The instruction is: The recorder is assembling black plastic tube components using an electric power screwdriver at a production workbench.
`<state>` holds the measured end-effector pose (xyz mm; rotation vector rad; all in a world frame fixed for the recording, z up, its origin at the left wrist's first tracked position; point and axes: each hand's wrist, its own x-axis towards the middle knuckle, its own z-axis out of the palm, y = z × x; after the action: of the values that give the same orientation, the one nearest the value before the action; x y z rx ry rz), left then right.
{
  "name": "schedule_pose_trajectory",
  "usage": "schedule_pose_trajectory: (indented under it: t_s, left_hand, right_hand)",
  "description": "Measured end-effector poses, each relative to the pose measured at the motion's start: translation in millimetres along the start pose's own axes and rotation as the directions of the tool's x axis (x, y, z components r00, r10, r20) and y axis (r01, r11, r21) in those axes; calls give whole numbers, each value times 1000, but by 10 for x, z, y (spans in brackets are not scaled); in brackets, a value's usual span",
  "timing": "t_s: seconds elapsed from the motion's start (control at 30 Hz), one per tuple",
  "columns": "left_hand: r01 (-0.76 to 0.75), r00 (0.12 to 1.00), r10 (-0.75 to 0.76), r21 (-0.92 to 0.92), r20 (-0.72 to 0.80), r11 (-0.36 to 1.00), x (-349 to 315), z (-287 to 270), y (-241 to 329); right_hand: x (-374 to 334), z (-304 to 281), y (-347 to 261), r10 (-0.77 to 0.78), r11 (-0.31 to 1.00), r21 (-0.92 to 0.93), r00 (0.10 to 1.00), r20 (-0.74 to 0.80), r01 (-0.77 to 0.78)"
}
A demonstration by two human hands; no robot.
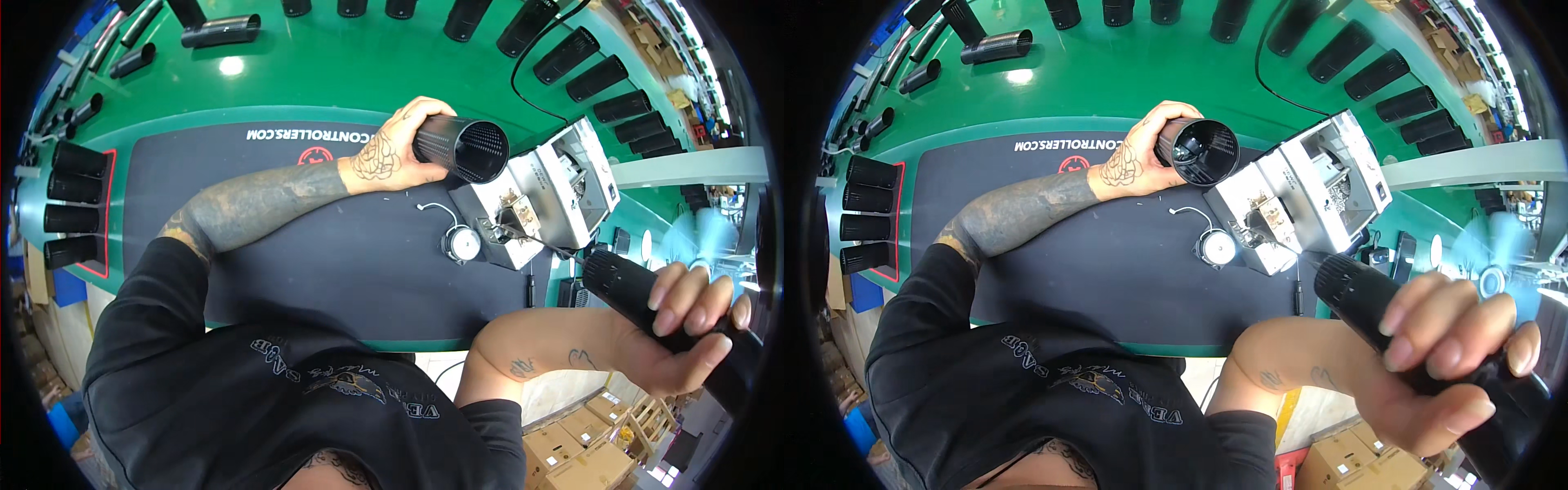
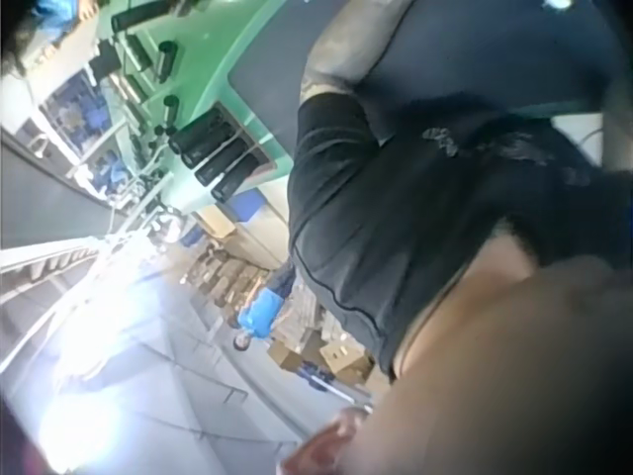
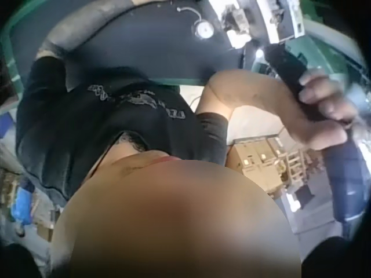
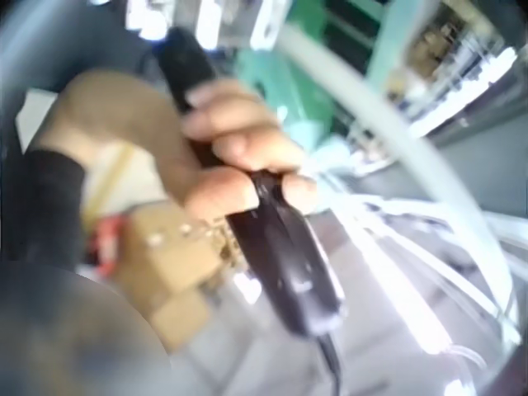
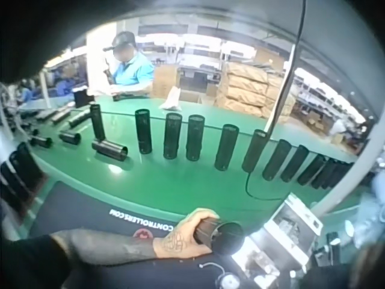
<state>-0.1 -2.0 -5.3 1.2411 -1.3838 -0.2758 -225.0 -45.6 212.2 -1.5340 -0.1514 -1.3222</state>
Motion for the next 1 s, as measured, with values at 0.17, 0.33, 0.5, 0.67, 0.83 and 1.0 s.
schedule_pose_trajectory:
  t_s: [0.17, 0.33, 0.5, 0.67, 0.83, 1.0]
  left_hand:
    - [-24, 999, 24, -15, 24, 1000, 5, -8, 2]
    - [-138, 989, 138, -1, -45, 990, 15, -26, 0]
    - [-135, 989, 135, 7, -58, 991, -4, -53, 37]
    - [-107, 991, 110, 43, -78, 993, -10, -47, 21]
    - [-112, 993, 112, 12, -43, 994, 3, -70, 76]
    - [-125, 992, 125, 53, 18, 991, 3, -104, 108]
  right_hand:
    - [9, 116, 111, 53, 998, -21, 997, 55, -52]
    - [17, 35, 107, 78, 929, 353, 992, 96, -108]
    - [44, -151, -270, 60, 933, 349, 994, 91, -88]
    - [-1, -307, -485, 195, 957, 238, 975, -109, -164]
    - [2, -201, -373, -56, 974, 207, 986, -159, 89]
    - [14, 10, -368, -254, 934, 146, 893, -371, 327]
